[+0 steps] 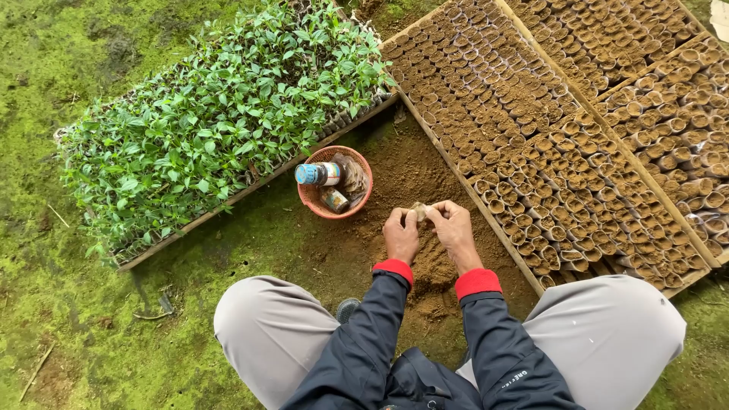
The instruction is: The person sits on the ground and fills small biodegradable pots with soil from a pile. They scoop soil with their hands, pack it into the pots, and place the filled pots into a wooden tray next to a tray of seedlings.
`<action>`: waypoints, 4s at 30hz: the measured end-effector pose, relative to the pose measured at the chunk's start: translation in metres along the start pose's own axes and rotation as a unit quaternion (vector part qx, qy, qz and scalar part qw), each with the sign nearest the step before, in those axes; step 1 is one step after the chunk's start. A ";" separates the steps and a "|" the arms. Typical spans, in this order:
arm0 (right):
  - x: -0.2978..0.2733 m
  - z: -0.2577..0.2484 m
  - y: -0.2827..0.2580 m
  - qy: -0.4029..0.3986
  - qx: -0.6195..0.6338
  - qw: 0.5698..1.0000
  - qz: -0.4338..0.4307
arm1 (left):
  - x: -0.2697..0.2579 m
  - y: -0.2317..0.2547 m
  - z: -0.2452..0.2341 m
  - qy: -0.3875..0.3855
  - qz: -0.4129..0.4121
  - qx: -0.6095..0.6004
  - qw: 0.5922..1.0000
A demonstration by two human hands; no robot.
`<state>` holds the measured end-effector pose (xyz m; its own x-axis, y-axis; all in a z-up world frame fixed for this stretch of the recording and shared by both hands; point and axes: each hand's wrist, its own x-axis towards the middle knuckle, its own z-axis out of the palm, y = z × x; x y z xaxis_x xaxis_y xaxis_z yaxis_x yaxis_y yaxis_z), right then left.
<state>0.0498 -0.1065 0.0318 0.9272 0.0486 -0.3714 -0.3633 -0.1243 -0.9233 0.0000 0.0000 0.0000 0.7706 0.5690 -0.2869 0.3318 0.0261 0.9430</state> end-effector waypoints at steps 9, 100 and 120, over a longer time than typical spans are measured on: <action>-0.002 -0.001 0.002 -0.035 0.006 0.999 -0.038 | -0.008 0.010 -0.003 -0.042 0.043 0.066 0.996; -0.033 0.008 -0.057 -0.046 -0.053 0.997 0.024 | 0.012 -0.011 0.006 -0.095 0.069 0.317 0.941; 0.021 0.002 0.043 0.023 -0.055 0.993 0.106 | 0.004 0.005 -0.001 -0.074 0.002 0.230 0.970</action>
<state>0.0539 -0.1093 -0.0158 0.8348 -0.0344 -0.5495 -0.5412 -0.2350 -0.8074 0.0042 0.0029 0.0038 0.8309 0.4429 -0.3368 0.5103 -0.3652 0.7786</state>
